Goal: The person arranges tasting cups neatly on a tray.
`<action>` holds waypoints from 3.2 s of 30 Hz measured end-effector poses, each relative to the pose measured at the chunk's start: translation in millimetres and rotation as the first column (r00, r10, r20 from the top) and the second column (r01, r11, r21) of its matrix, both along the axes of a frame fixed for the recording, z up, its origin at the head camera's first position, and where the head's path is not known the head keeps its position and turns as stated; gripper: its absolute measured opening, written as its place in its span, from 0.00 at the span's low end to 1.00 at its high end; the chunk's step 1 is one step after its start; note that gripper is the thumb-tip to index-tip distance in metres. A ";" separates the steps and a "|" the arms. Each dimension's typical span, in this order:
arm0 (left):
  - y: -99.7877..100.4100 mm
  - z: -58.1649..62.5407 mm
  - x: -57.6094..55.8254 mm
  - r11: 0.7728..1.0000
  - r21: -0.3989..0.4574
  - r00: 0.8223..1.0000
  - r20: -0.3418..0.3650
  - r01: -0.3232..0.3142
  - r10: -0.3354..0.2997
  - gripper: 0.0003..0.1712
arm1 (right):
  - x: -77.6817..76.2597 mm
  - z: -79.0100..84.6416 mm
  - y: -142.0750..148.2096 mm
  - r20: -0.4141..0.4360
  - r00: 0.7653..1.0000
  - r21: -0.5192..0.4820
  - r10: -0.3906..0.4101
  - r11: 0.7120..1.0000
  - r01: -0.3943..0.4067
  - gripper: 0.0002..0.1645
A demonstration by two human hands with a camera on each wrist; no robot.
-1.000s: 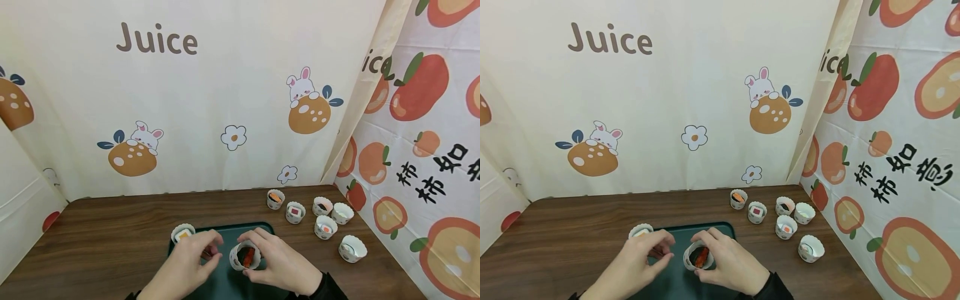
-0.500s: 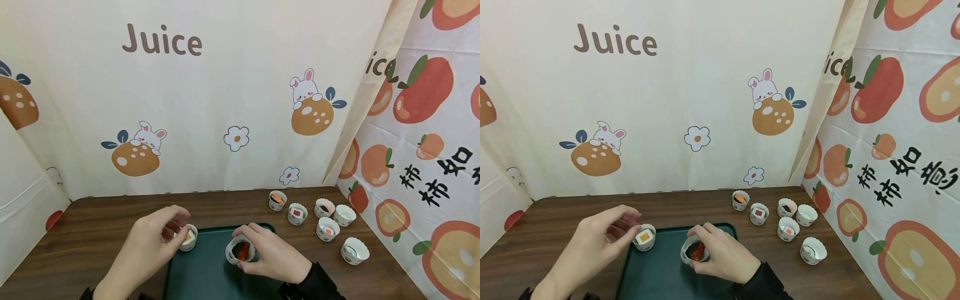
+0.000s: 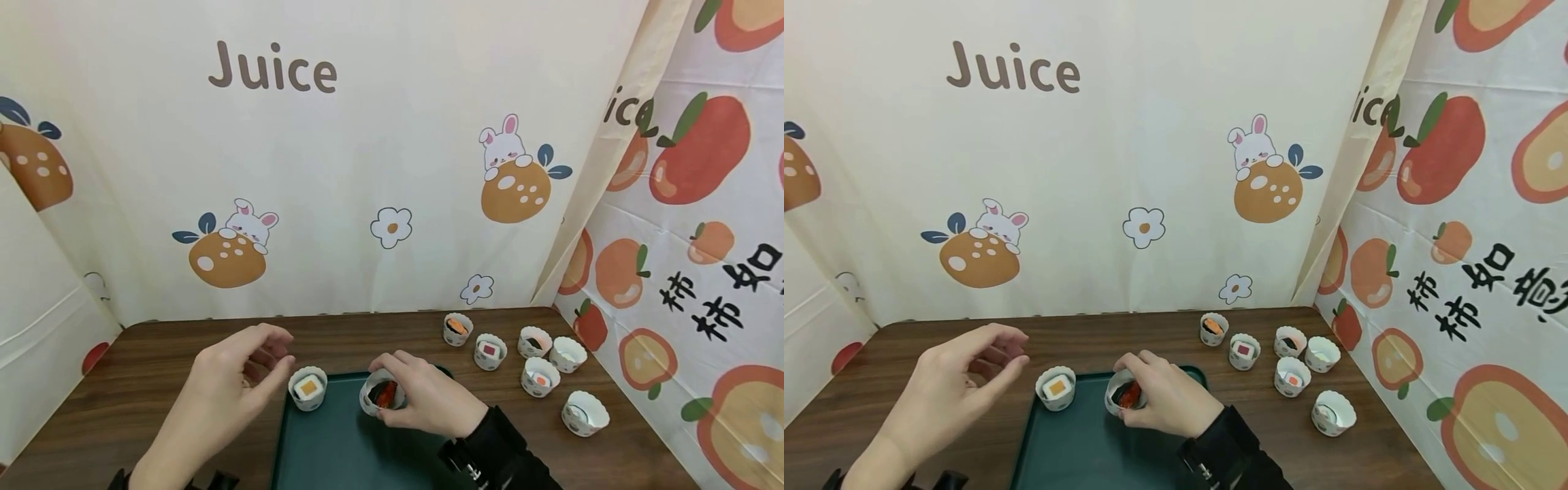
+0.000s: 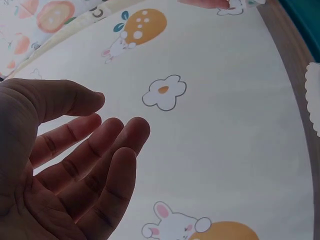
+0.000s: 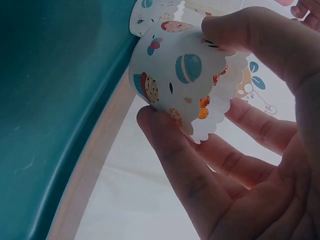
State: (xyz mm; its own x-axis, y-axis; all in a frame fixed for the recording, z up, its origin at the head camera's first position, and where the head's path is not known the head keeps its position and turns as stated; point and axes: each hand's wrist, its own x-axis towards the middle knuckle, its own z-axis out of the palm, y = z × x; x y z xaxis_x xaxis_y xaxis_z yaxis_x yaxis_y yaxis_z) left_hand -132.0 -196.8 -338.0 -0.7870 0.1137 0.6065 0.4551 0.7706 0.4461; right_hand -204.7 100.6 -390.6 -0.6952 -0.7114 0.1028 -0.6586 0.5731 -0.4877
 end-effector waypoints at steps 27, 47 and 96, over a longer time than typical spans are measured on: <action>-5.9 -1.6 -1.2 0.999 0.019 0.999 -0.026 -0.034 0.035 0.21 | -38.7 -22.8 -49.1 0.113 0.993 0.105 -0.040 0.994 0.028 0.31; -3.6 -2.7 -3.8 0.999 0.032 0.998 -0.053 -0.013 0.015 0.20 | -43.1 -30.9 -67.6 0.039 0.999 0.180 -0.029 0.983 0.022 0.34; 2.9 -13.9 -9.7 1.000 -0.012 1.000 0.014 0.021 -0.021 0.21 | -25.4 -14.2 -6.2 -0.080 0.995 0.010 -0.056 0.998 0.057 0.27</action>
State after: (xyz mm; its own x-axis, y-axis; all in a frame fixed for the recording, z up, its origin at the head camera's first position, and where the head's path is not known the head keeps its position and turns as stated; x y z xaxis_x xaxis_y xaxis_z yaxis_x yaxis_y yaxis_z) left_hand -141.7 -193.9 -352.0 -0.7926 0.1379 0.5939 0.4653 0.7663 0.4431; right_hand -230.1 94.5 -404.8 -0.7245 -0.6726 0.1505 -0.6611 0.6164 -0.4279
